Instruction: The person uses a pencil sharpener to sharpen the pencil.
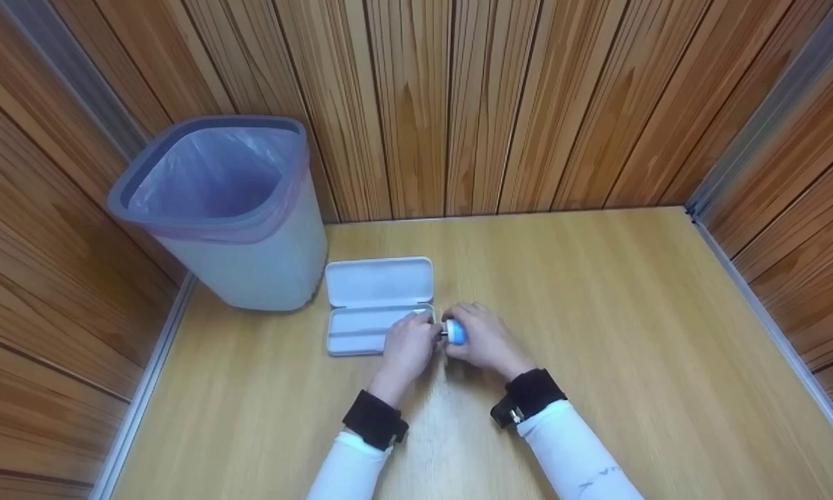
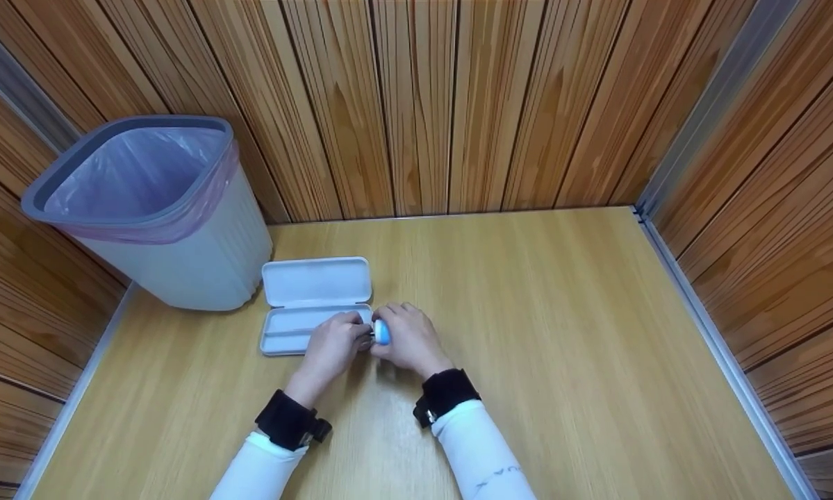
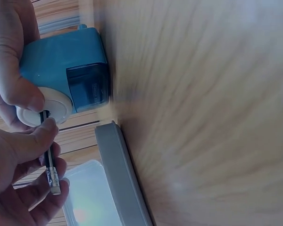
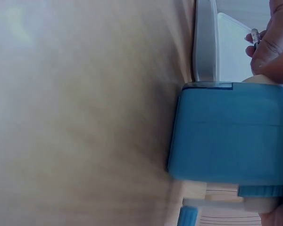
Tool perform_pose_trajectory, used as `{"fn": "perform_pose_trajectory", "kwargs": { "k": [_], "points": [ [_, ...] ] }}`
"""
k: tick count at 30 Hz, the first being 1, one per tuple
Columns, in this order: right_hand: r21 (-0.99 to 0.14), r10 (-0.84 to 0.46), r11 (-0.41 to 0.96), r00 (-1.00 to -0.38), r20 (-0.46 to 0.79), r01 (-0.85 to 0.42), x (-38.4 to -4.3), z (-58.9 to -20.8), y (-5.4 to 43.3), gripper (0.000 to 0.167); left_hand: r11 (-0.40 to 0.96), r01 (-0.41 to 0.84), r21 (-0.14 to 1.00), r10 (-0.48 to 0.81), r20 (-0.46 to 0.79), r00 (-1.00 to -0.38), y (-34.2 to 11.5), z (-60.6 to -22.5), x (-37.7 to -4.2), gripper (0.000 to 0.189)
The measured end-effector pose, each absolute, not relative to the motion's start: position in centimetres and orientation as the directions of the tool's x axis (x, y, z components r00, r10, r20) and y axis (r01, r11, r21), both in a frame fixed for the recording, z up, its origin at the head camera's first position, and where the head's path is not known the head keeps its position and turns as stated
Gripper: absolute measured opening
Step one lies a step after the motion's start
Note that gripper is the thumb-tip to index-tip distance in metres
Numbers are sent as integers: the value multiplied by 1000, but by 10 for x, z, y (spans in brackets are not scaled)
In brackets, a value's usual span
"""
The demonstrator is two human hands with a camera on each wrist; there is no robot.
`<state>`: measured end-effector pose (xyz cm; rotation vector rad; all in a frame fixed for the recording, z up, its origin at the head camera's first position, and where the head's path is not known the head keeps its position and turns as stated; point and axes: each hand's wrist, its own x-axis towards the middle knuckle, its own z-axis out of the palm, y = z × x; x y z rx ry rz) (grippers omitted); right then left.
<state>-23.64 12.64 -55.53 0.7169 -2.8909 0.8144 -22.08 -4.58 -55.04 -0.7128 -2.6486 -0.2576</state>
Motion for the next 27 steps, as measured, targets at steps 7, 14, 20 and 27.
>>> {"fn": "perform_pose_trajectory", "kwargs": {
  "k": [7, 14, 20, 27],
  "points": [
    [-498, -378, 765, -911, 164, -408, -234, -555, 122, 45, 847, 511, 145, 435, 362, -824, -52, -551, -224, 3],
    [-503, -365, 766, -915, 172, -400, -235, -555, 122, 44, 832, 524, 183, 442, 353, -825, -57, -550, -226, 6],
    [-512, -361, 765, -918, 162, -391, -235, -555, 122, 44, 812, 549, 201, 460, 358, -812, -59, -549, -227, 6],
    [-500, -357, 766, -914, 193, -405, -235, -555, 121, 42, 792, 575, 208, 484, 361, -797, -63, -548, -229, 5]
  ]
}}
